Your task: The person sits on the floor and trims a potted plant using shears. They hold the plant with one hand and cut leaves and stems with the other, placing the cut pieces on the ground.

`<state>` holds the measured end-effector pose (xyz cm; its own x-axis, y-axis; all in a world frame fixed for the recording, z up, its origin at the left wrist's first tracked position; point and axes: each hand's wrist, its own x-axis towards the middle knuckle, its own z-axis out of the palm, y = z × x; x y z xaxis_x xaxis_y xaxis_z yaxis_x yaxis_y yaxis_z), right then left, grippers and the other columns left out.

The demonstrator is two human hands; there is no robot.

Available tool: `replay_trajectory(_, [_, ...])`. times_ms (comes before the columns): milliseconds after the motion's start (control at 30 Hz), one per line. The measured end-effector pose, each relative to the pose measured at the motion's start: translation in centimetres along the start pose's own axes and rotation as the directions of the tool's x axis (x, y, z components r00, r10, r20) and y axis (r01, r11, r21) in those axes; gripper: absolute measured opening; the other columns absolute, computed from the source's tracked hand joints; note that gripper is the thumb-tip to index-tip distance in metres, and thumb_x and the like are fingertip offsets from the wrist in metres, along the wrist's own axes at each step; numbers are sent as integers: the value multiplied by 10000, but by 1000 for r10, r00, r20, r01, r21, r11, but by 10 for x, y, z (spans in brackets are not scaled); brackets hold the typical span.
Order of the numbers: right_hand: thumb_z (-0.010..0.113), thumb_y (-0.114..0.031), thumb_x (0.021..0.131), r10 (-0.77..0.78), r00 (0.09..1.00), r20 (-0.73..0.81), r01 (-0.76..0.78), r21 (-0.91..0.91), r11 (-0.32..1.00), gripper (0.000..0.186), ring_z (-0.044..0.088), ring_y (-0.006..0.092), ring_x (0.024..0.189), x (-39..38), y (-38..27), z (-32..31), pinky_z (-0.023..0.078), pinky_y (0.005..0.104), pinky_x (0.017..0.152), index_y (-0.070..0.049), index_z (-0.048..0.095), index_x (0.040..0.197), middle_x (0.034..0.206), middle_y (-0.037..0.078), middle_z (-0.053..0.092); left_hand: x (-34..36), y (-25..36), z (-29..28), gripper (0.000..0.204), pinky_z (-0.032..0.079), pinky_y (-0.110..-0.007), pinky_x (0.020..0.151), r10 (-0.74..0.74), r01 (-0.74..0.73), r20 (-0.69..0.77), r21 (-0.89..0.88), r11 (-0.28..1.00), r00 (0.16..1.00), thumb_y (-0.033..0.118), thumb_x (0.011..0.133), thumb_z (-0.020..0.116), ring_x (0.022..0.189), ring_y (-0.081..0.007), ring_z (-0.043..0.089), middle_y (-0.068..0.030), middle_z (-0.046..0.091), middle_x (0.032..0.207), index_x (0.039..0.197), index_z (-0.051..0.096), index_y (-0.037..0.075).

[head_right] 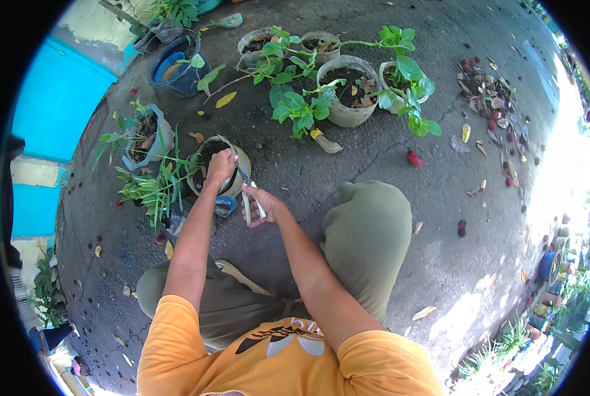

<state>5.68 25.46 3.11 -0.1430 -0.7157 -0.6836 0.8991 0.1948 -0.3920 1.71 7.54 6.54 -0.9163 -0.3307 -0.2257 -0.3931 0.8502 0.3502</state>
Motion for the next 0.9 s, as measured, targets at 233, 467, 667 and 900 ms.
replay_trajectory(233, [462,-710,794,-60,998,-17,61,15,998,734,600,295,805,3,-1,10,483,541,758,-15,528,1019,917,156,564,-2,6,-2,247,461,-486,799,-6,6,-8,-2,1000,1000,254,855,592,940,-436,577,-248,623,937,913,589,15])
replay_trajectory(467, [442,-731,793,-210,971,-110,214,21,977,762,605,267,747,24,12,17,519,456,636,-4,538,998,854,138,584,-1,3,5,304,462,-446,800,-56,52,-51,-70,996,997,280,831,594,913,-403,596,-250,622,921,839,609,-24])
replay_trajectory(667, [456,-696,817,-270,944,-188,279,22,960,712,604,243,621,40,11,14,526,405,558,2,566,904,750,128,593,1,-6,9,329,457,-453,782,-50,47,-40,-74,996,998,295,836,590,892,-416,592,-255,616,906,833,600,-33])
replay_trajectory(900, [506,-616,845,-317,898,-306,365,112,924,605,553,202,446,48,18,19,473,326,379,-21,560,753,607,105,561,15,-32,33,277,499,-358,562,-63,50,-59,-196,979,996,246,865,601,637,-194,622,-144,634,728,806,598,-25])
